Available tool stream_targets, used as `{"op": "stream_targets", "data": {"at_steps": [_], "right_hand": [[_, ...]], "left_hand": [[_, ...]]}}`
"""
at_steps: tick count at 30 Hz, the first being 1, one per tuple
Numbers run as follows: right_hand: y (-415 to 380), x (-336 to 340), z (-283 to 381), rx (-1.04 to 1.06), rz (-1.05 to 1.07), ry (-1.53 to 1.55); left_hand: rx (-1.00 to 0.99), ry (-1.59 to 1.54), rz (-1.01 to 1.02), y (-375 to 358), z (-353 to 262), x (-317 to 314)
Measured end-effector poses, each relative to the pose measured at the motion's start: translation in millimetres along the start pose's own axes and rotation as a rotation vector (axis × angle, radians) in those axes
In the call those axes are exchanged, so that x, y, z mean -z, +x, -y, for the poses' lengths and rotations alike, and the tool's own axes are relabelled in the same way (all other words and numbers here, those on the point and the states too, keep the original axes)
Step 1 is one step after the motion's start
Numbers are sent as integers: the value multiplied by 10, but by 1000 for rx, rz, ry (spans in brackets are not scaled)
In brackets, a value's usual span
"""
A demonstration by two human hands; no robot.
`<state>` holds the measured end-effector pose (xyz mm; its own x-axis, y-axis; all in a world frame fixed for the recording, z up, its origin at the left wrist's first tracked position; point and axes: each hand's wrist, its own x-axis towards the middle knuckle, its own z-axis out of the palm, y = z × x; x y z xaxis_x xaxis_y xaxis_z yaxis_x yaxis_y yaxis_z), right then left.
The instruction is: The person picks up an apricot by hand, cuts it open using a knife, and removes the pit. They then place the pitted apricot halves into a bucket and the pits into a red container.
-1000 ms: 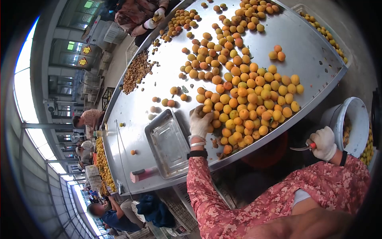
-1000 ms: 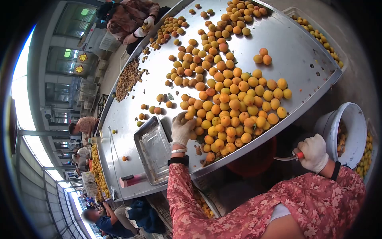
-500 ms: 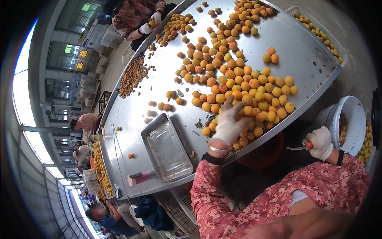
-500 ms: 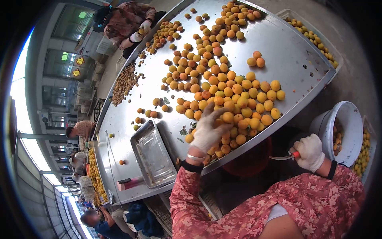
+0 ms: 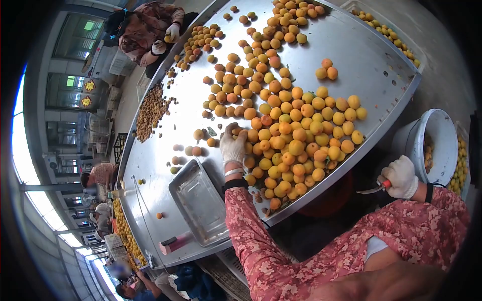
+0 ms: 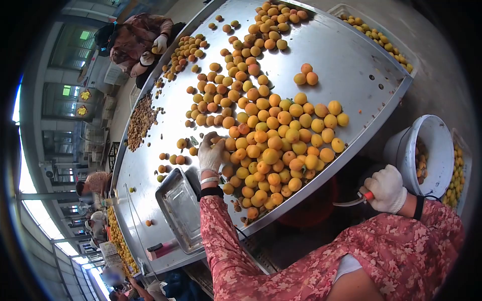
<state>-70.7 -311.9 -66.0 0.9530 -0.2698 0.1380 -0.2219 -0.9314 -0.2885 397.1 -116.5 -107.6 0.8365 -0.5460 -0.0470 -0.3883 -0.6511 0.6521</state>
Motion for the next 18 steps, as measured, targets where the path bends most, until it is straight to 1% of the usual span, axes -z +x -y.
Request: {"op": "stream_targets", "data": {"at_steps": [1,3,4,6,7,8,9,10,11,13,14,15,17,18], "right_hand": [[3,13,-7,12,4,10],[-13,-11,-14,24,1,19],[-33,-63,-21,-3,-12,38],[-50,-57,-28,-42,-28,50],[-27,-26,-24,-8,-25,46],[-21,1,-24,27,-22,43],[-31,0,-18,20,-25,44],[-32,-5,-16,25,-39,49],[-32,-7,-14,32,-51,53],[-48,0,-21,33,-48,48],[-51,-2,-15,32,-43,49],[-50,2,-9,36,-45,51],[-55,-4,2,27,-32,27],[-60,-11,-2,31,-30,26]], "left_hand": [[2,2,5,-1,24,-13],[92,-143,72,19,31,-2],[89,-139,72,-16,4,26],[175,-417,206,-173,-125,52],[172,-415,216,-265,-232,40],[146,-472,204,-370,-353,18],[116,-530,189,-449,-414,-12],[48,-474,158,-495,-412,-53],[44,-474,158,-569,-455,-75],[-167,-310,4,-760,-674,-94],[-310,-187,-102,-788,-563,-193],[-235,-155,-77,-916,-759,-180],[-313,-122,-77,-1061,-801,-298],[-422,-44,-71,-1132,-852,-361]]}}
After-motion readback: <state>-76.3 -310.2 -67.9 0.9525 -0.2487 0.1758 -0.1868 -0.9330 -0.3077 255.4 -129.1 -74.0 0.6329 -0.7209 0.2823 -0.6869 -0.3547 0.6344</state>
